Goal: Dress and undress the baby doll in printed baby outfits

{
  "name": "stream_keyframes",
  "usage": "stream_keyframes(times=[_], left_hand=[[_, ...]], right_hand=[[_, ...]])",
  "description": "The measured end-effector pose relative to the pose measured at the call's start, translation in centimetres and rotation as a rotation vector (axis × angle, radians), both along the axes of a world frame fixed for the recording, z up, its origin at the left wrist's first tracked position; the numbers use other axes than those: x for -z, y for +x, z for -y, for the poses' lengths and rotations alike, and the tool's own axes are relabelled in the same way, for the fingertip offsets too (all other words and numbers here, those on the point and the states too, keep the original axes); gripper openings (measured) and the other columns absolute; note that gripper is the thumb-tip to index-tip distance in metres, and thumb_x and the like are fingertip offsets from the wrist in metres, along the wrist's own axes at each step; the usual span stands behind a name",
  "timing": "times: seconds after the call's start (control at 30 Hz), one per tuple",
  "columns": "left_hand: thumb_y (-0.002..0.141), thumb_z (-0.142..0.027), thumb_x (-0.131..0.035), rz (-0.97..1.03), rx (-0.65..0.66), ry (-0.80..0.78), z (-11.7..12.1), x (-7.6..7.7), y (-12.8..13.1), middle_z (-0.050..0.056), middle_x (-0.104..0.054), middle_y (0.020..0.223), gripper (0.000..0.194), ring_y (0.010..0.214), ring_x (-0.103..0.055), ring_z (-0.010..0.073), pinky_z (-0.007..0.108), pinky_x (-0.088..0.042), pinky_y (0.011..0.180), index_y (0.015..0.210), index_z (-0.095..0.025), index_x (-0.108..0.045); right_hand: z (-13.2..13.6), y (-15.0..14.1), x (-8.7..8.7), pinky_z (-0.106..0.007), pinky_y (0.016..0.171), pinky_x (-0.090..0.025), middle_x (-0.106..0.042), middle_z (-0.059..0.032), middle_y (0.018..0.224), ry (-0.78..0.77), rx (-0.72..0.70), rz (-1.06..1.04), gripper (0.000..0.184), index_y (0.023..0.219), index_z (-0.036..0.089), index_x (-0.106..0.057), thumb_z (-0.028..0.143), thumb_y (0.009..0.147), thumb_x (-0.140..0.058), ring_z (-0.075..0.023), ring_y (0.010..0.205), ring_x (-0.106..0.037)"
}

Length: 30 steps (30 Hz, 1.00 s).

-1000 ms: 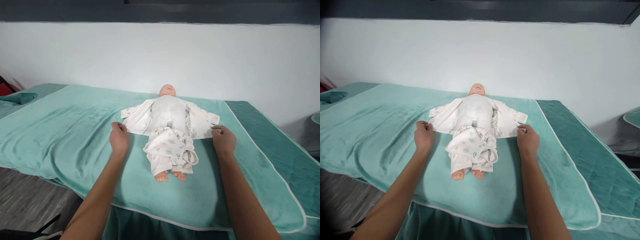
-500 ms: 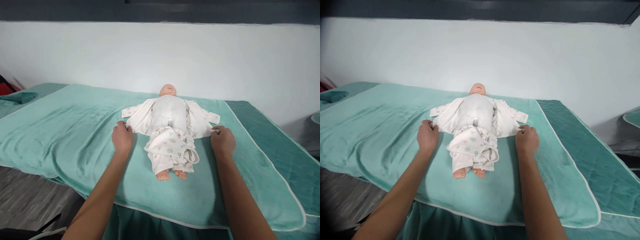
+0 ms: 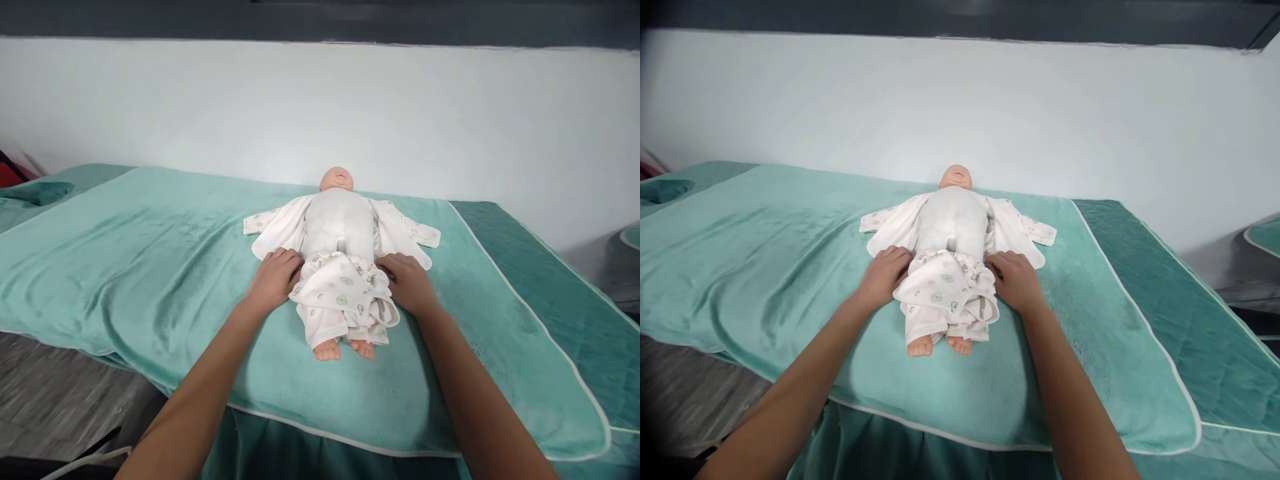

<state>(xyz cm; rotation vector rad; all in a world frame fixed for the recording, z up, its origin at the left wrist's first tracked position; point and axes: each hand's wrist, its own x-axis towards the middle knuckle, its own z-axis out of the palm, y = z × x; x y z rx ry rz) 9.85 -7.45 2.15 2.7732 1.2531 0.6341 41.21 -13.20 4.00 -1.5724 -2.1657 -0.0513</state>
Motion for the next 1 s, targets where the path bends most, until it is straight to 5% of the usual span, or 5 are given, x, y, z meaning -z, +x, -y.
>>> stream_keyframes(times=[0.57,0.7,0.87,1.0], left_hand=[[0.096,-0.032,-0.048,0.029,-0.026,-0.036,-0.38,0.25,-0.04,0.006,-0.062,0.079,0.025,0.083,-0.052,0.0245,0.038,-0.037,0.070,0.073,-0.022,-0.051],[0.096,-0.033,-0.047,0.034,-0.026,-0.043,-0.41,0.30,-0.05,0.005,-0.062,0.075,0.029,0.081,-0.053,0.0244,0.038,-0.036,0.069,0.070,-0.022,-0.049],[0.095,-0.032,-0.048,0.042,-0.019,-0.061,-0.50,0.35,0.02,0.005,-0.063,0.073,0.031,0.080,-0.055,0.0243,0.037,-0.036,0.069,0.066,-0.023,-0.049],[0.094,-0.031,-0.050,0.033,-0.038,-0.065,-0.59,0.45,0.09,0.006,-0.064,0.073,0.029,0.080,-0.057,0.0245,0.037,-0.038,0.069,0.066,-0.023,-0.051]], right_hand=[[-0.23,-0.37,0.34,-0.030,0.057,-0.018,-0.068,-0.0063,0.065,-0.048,0.414,0.137,0.045,0.069,0.021,-0.067,0.048,0.097,-0.044,-0.0182,0.060,-0.056],[-0.37,-0.48,0.34,-0.030,0.057,-0.018,-0.072,-0.0066,0.070,-0.061,0.469,0.158,0.040,0.079,0.023,-0.073,0.047,0.097,-0.046,-0.0193,0.062,-0.059],[-0.35,-0.50,0.22,-0.030,0.058,-0.023,-0.077,-0.0055,0.081,-0.088,0.439,0.158,0.034,0.120,0.033,-0.073,0.042,0.097,-0.050,-0.0220,0.069,-0.064],[-0.38,-0.43,0.33,-0.030,0.058,-0.023,-0.077,-0.0064,0.084,-0.108,0.421,0.180,0.035,0.113,0.034,-0.076,0.047,0.098,-0.047,-0.0226,0.071,-0.065]])
